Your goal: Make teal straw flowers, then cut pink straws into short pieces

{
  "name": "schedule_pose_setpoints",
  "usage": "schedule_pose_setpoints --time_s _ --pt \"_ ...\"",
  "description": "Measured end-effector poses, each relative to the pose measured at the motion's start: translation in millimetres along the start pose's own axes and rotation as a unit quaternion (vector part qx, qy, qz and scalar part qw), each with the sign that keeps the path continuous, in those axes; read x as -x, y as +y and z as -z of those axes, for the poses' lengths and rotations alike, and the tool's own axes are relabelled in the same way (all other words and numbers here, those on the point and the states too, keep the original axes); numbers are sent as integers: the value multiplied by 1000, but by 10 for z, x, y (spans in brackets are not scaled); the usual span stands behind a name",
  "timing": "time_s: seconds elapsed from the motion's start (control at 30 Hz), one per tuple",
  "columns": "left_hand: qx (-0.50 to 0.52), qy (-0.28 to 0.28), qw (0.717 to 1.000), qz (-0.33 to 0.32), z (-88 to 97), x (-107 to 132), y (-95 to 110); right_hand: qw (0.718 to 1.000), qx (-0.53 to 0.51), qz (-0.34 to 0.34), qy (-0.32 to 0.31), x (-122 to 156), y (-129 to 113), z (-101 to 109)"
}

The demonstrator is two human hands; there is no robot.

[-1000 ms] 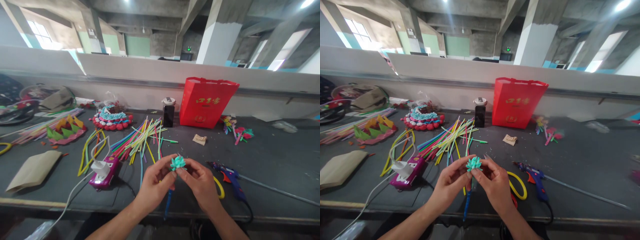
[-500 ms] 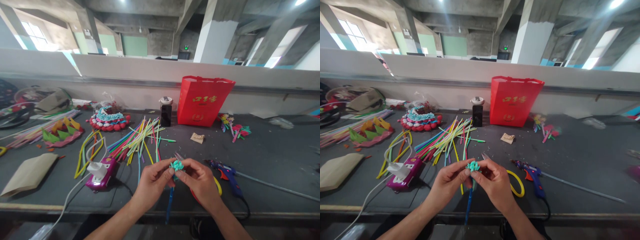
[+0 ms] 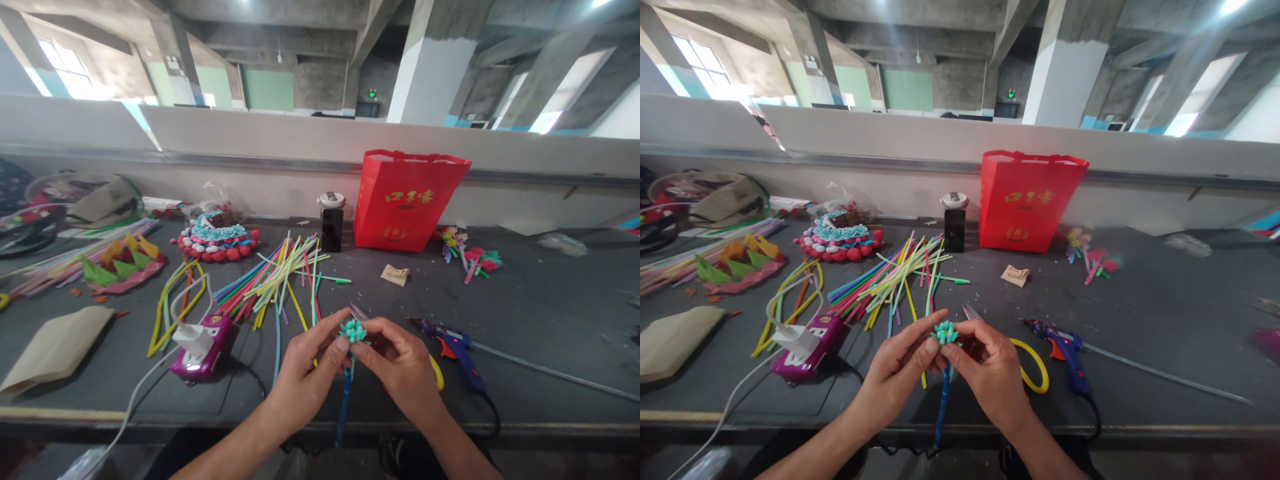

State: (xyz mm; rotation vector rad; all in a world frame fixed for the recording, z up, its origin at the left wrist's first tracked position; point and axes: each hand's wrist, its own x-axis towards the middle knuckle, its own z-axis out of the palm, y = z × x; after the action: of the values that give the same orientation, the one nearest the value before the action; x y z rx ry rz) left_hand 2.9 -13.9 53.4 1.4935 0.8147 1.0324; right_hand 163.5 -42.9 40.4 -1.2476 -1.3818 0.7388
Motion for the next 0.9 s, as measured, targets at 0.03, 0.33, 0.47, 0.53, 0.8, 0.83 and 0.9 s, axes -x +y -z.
schedule_pose_setpoints --time_s 0.03,0.33,0.47,0.53,0.8,0.83,0.9 --pt "8 -4 1000 6 1 5 6 1000 13 2 0 6 -4 -3" --pt "130 -26 987 93 36 -62 12 990 104 92 1 29 -51 -30" --pt "182 -24 975 125 59 -79 23 987 123 105 1 48 -41 -49" --pt "194 -19 972 128 65 -78 26 985 130 114 3 57 -42 -63" --pt "216 -16 968 124 53 -66 -27 983 141 118 1 69 -54 -74" --pt "216 -18 969 121 51 -60 -30 983 141 117 5 66 -54 -71" --pt "208 -20 972 108 50 -44 -23 983 138 116 14 59 -53 -65"
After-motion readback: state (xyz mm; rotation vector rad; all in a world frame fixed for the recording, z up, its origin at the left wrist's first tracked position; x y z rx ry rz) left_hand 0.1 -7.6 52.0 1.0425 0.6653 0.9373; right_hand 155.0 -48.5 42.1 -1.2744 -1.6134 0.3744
